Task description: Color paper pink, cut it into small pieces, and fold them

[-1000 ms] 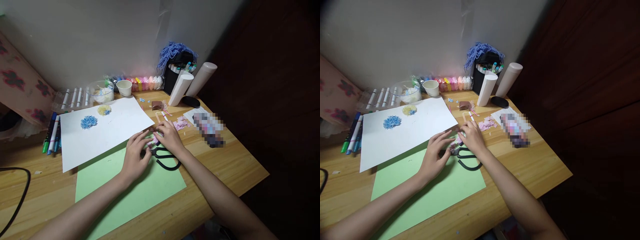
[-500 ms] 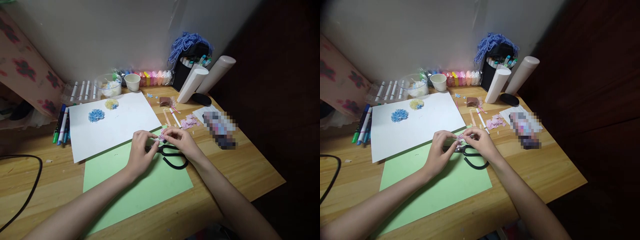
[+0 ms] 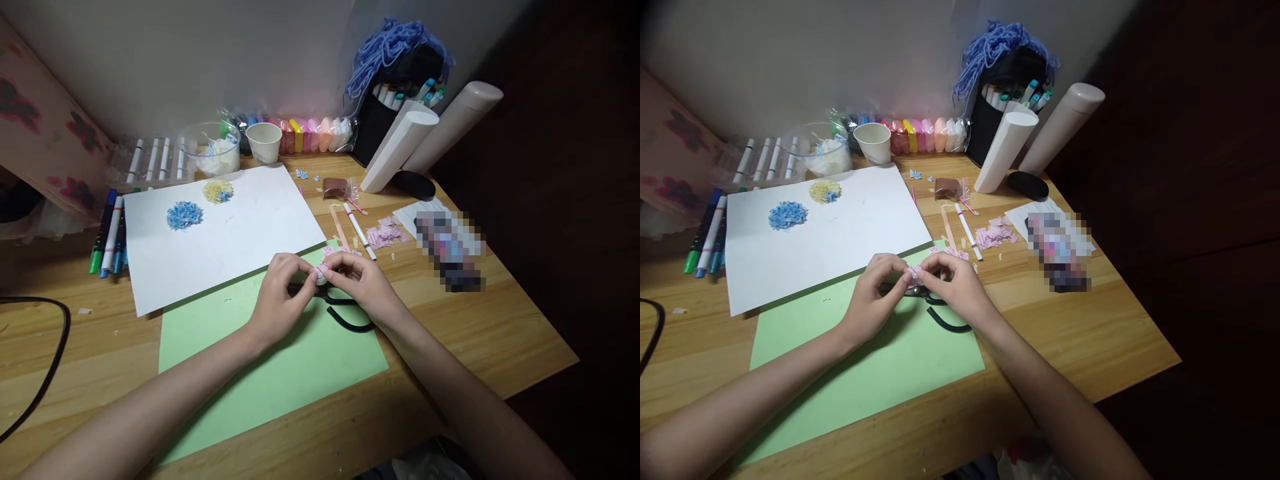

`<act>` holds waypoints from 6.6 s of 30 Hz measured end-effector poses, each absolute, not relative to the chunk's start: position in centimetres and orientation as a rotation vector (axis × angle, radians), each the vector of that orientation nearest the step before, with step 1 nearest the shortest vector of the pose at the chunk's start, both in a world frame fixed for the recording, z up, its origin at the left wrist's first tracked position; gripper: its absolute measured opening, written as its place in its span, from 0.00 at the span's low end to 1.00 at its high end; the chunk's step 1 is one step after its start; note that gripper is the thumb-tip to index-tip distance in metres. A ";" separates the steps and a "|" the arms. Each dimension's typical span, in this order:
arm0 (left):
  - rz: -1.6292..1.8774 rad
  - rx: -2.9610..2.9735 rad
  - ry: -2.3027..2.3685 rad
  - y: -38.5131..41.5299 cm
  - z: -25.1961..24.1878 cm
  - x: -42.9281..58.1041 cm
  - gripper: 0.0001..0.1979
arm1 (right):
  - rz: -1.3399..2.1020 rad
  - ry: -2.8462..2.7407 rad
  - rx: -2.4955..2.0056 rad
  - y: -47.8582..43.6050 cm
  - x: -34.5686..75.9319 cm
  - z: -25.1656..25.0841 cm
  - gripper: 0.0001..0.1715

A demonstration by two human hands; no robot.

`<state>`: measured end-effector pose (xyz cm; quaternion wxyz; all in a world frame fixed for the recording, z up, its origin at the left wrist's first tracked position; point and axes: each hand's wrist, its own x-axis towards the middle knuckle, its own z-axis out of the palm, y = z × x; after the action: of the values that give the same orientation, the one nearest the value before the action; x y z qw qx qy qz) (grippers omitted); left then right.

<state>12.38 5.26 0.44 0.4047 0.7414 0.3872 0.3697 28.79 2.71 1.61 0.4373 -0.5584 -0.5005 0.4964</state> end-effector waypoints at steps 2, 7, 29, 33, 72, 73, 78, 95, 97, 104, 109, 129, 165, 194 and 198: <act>0.938 1.877 0.963 5.3 0.4 12.4 0.06 | 1.310 -1.177 -1.380 2.7 28.8 1.7 0.13; 0.960 1.880 0.942 5.3 0.2 12.2 0.05 | 1.302 -1.102 -1.384 2.7 28.7 1.9 0.13; 0.960 1.855 0.973 5.2 0.5 12.5 0.04 | 1.060 -1.262 -1.500 2.1 28.4 1.9 0.07; 0.957 1.847 1.009 5.1 0.5 12.5 0.04 | 0.916 -1.369 -1.495 1.9 28.1 2.1 0.02; 0.999 1.860 1.061 4.9 0.5 12.6 0.05 | 1.361 -1.156 -1.351 2.5 29.7 0.9 0.08; 1.000 1.861 1.062 4.9 0.5 12.6 0.05 | 1.365 -1.155 -1.347 2.5 29.7 0.9 0.08; 1.006 1.875 1.056 4.9 0.5 12.6 0.05 | 1.375 -1.124 -1.369 2.5 29.6 1.2 0.09; 1.211 1.946 1.068 4.4 0.4 12.6 0.01 | 1.244 -1.100 -1.364 2.3 28.9 1.5 0.05; 1.206 1.925 1.112 4.3 0.3 12.6 0.02 | 1.195 -1.130 -1.371 2.2 28.7 1.6 0.04; 1.192 1.878 1.150 4.4 0.2 12.6 0.02 | 0.870 -1.430 -1.390 1.7 28.1 2.1 0.08; 1.183 1.830 1.167 4.6 0.1 12.6 0.03 | 0.627 -1.598 -1.353 1.3 27.8 1.8 0.12; 1.189 1.822 1.131 4.7 0.1 12.6 0.02 | 0.540 -1.609 -1.361 1.2 27.7 1.6 0.12; 1.117 1.799 1.097 4.8 0.3 12.6 0.02 | 0.684 -1.455 -1.482 1.4 27.7 1.4 0.05; 1.076 1.738 1.106 4.8 0.4 12.7 0.02 | 0.827 -1.374 -1.489 1.6 27.7 1.4 0.06; 1.075 1.746 1.106 4.8 0.3 12.7 0.02 | 0.857 -1.362 -1.491 1.6 27.8 1.3 0.06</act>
<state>12.73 4.79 0.33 0.3949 0.6885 0.4362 0.4239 27.82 1.64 1.32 0.4567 -0.6047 -0.5523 0.3476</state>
